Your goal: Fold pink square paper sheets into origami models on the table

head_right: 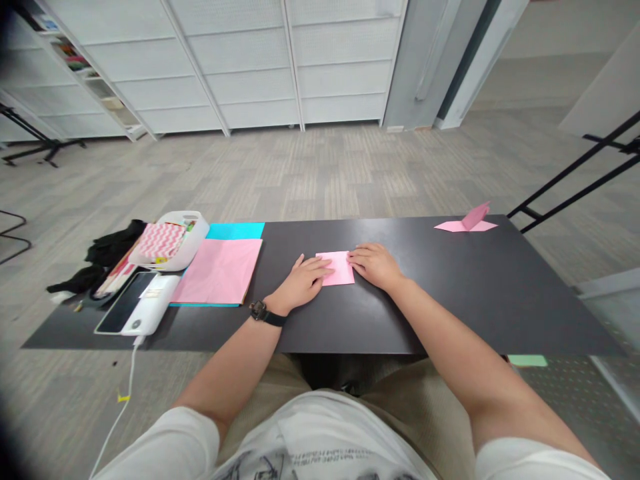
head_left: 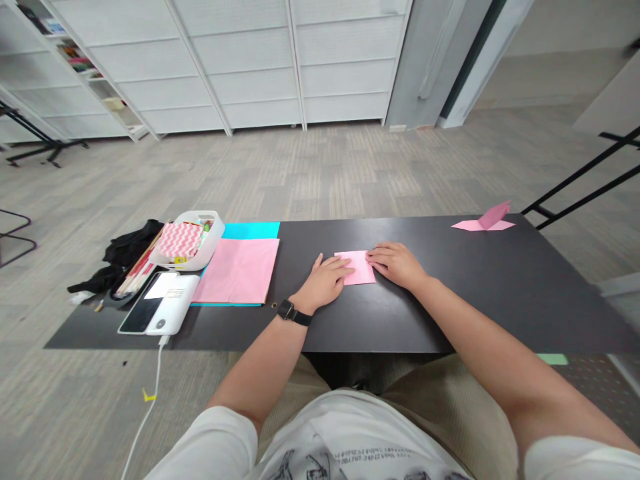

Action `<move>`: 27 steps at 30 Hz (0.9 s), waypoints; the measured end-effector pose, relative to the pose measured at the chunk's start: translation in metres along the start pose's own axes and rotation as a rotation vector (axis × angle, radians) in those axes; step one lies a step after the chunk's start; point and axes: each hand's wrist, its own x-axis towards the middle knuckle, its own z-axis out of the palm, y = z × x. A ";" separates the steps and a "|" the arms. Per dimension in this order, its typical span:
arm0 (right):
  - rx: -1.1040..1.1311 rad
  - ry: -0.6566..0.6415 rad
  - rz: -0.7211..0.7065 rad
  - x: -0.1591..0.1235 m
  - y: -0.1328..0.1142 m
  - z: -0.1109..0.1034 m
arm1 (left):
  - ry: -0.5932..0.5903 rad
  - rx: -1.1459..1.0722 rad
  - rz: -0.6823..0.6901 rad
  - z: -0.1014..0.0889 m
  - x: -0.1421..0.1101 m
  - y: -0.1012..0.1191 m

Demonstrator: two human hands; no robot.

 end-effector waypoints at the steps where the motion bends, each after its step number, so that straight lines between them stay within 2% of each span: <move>1: 0.002 0.002 -0.008 -0.001 0.000 0.000 | 0.002 -0.003 -0.003 0.000 0.000 0.001; 6: 0.003 -0.003 -0.024 0.000 -0.004 -0.001 | 0.017 -0.013 -0.009 0.000 0.000 0.002; 13: -0.023 0.142 0.135 -0.002 -0.004 -0.004 | 0.022 -0.017 -0.021 0.000 0.001 0.002; 19: 0.093 0.066 0.011 0.006 -0.009 -0.001 | 0.035 -0.018 -0.006 0.001 0.002 0.002; 27: 0.115 -0.022 0.002 -0.001 -0.001 -0.002 | 0.035 -0.010 -0.023 0.002 0.002 0.003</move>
